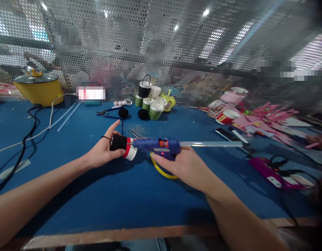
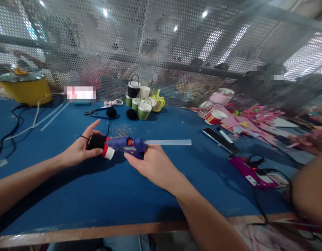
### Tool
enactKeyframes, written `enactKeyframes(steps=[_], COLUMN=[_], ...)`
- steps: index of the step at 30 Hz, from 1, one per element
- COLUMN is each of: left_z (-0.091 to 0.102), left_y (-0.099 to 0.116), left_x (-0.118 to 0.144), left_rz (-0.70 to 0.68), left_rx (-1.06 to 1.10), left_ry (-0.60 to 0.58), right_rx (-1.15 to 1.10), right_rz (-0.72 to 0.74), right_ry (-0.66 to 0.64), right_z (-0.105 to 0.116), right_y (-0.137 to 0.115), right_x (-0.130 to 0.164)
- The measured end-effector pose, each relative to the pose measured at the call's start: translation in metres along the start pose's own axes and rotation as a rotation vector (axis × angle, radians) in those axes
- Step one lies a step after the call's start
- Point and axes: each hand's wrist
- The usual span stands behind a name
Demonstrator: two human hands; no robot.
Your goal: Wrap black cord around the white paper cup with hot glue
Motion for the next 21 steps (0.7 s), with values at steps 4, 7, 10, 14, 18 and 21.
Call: enactKeyframes(steps=[4,7,10,14,18,21], left_z=[-0.0002,-0.0003,-0.0006,-0.0011,-0.0008,-0.0001], left_y=[0.0008,0.001,0.0014,0.0015,0.0004,-0.0005], left_x=[0.0002,0.0001,0.0,-0.0001,-0.0001,0.0003], left_rz=[0.013,0.023,0.024,0.016,0.006,-0.006], left_rx=[-0.005,-0.011,-0.024,-0.01,-0.005,-0.007], left_ry=[0.007,0.016,0.019,0.016,0.008,0.001], right_rx=[0.081,0.113,0.137,0.163,0.163,0.169], right_rz=[0.005,0.039,0.093,0.107,0.105,0.095], right_ry=[0.012,0.032,0.028,0.04,0.027,0.002], right_z=[-0.0036,-0.005,-0.0042,-0.0031,-0.003,-0.0028], right_y=[-0.0008,-0.0026,-0.0049,-0.0063,-0.0068,-0.0075], right_x=[0.0031,0.0048,0.0055,0.0052,0.0053,0.0053])
Point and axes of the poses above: each hand's wrist, its own x-axis away from the middle knuckle, its own z-axis out of the back of the hand, y = z × x, and after that the axes turned 7 degrees about x, right-handed
